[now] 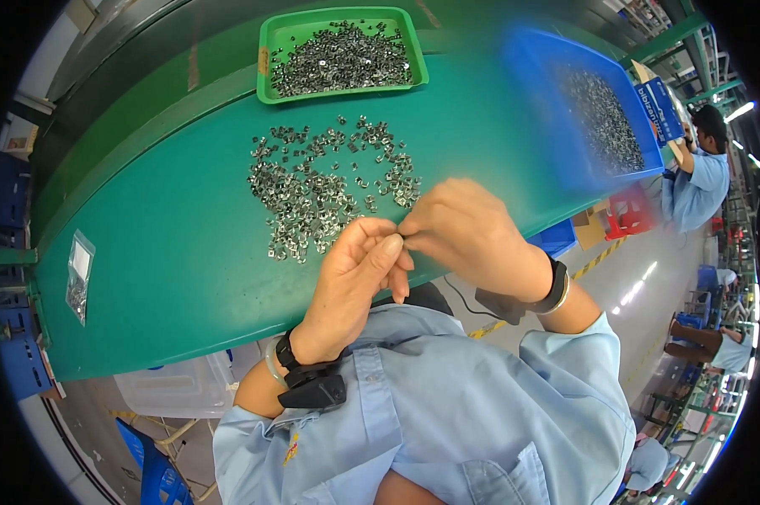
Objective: The person picks up a metal clip from a pile on the table and joins it with a small black component before placing the assembly into a blue bin.
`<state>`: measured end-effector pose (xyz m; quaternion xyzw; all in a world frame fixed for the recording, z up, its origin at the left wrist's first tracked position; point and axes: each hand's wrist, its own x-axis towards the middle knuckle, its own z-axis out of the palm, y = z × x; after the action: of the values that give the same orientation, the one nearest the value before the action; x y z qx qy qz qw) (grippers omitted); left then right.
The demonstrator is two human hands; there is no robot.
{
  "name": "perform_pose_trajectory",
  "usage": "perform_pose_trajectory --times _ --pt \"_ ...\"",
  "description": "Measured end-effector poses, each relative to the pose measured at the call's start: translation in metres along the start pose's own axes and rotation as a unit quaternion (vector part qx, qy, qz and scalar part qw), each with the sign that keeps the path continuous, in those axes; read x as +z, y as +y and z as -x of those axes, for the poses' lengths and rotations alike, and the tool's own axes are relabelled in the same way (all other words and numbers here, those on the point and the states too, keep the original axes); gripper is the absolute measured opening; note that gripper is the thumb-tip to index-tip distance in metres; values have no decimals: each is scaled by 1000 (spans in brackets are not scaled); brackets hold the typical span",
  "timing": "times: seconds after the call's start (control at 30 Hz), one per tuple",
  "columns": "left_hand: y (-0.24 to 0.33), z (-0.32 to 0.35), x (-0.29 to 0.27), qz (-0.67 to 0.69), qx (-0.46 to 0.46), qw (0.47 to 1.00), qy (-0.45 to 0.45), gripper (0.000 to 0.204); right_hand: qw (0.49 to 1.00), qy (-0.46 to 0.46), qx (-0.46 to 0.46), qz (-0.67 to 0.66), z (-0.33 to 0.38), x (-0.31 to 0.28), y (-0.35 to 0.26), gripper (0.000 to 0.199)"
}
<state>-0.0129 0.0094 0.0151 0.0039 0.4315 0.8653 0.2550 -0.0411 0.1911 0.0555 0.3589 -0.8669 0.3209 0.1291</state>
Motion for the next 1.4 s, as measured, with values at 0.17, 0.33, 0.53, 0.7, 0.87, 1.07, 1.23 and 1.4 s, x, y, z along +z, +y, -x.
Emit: perform_pose_trajectory --times 0.17,0.33,0.53,0.7,0.87,1.07,1.23,1.4 --pt "-5 5 -10 39 -3 999 -20 18 999 8 -3 -49 3 11 -3 18" --pt "-4 9 -11 50 -10 998 -32 19 996 33 2 -84 10 17 -5 19" --pt "-4 12 -5 27 6 1000 -8 16 995 50 -4 -89 17 20 -7 19" --pt "-6 11 -4 23 6 1000 -18 16 993 64 -4 -97 21 22 -8 19" --pt "-8 11 -2 45 8 998 -35 16 985 76 16 -151 27 24 -11 20" --pt "-10 10 1 12 -3 999 -45 16 974 89 62 -199 39 26 -10 20" --pt "-11 8 8 -26 -5 999 -30 16 982 100 44 -152 43 25 -5 20" --pt "-12 9 11 66 -18 996 -57 14 969 117 64 -206 47 25 -6 19"
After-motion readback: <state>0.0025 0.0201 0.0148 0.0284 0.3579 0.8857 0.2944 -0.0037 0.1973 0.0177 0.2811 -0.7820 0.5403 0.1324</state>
